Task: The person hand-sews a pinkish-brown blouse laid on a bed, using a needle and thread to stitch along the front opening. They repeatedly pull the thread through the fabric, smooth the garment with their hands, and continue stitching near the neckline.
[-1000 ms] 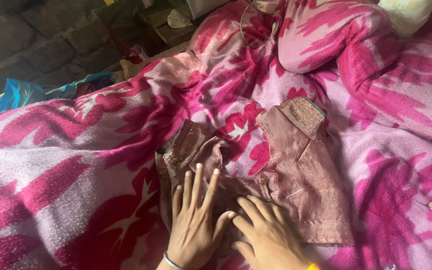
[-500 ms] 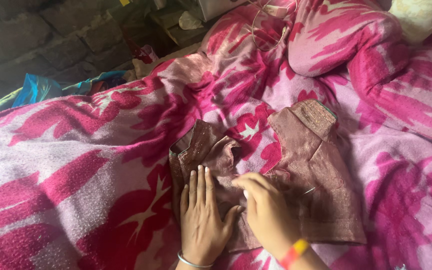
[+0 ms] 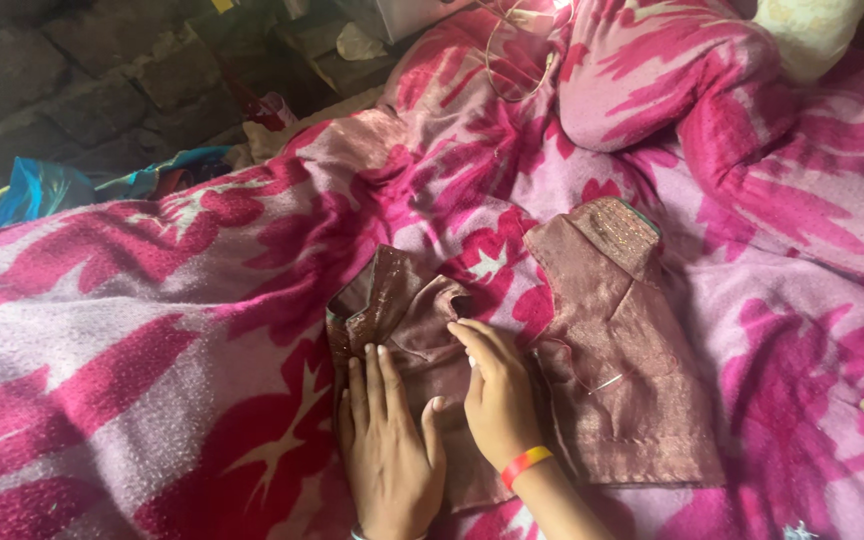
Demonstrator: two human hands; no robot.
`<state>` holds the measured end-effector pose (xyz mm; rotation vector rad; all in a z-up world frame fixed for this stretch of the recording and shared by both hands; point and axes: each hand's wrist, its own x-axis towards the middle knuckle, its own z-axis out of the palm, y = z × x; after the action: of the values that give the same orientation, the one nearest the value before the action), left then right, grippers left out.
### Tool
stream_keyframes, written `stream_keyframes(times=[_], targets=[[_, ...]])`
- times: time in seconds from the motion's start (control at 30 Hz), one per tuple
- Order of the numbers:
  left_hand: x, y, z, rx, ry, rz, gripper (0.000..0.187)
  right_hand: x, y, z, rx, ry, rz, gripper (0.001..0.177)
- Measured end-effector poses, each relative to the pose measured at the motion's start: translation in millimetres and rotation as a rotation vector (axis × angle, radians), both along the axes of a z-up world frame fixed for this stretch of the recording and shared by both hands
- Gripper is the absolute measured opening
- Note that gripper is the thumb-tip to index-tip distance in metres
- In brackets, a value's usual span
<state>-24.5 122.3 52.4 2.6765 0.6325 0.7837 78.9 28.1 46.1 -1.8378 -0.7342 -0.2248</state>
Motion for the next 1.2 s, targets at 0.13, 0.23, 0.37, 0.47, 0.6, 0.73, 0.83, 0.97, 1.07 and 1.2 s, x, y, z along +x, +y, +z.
stream_keyframes(times=[0.13, 0.23, 0.37, 0.47, 0.6, 0.73, 0.83, 0.97, 1.07, 1.2], targets=[[0, 2, -3, -0.01, -0.03, -0.023, 0.067, -8, 1, 7, -0.058, -0.165, -0.023, 0.037], [2, 6, -4, -0.06, -0.061, 0.0, 0.055, -15, -1, 10, -0.096, -0.286, 0.071, 0.032], [16, 19, -3, -0.202, -0.137, 0.095, 0.038, -21, 4, 7, -0.214, -0.369, 0.136, 0.028], [25, 25, 3, -0.263, -0.127, 0.175, 0.034, -20, 8, 4, -0.27, -0.291, 0.101, 0.029], [35, 32, 19, -0.308, -0.1, 0.198, 0.041, -17, 10, 2, -0.319, -0.315, 0.081, 0.034], [49, 48, 34, -0.096, -0.225, 0.11, 0.058, -18, 11, 0, -0.409, -0.378, 0.099, 0.033], [72, 65, 46, -0.166, -0.266, 0.098, 0.053, -20, 11, 0, -0.418, -0.395, 0.149, 0.033], [99, 91, 65, -0.545, 0.162, 0.088, 0.049, -24, 9, -1, -0.403, -0.46, 0.169, 0.037], [116, 109, 71, -0.656, 0.532, -0.054, 0.052, -25, 9, -3, -0.395, -0.475, 0.173, 0.042], [131, 122, 60, -0.892, 0.564, -0.265, 0.048, -24, 10, -4, -0.418, -0.411, 0.194, 0.047]])
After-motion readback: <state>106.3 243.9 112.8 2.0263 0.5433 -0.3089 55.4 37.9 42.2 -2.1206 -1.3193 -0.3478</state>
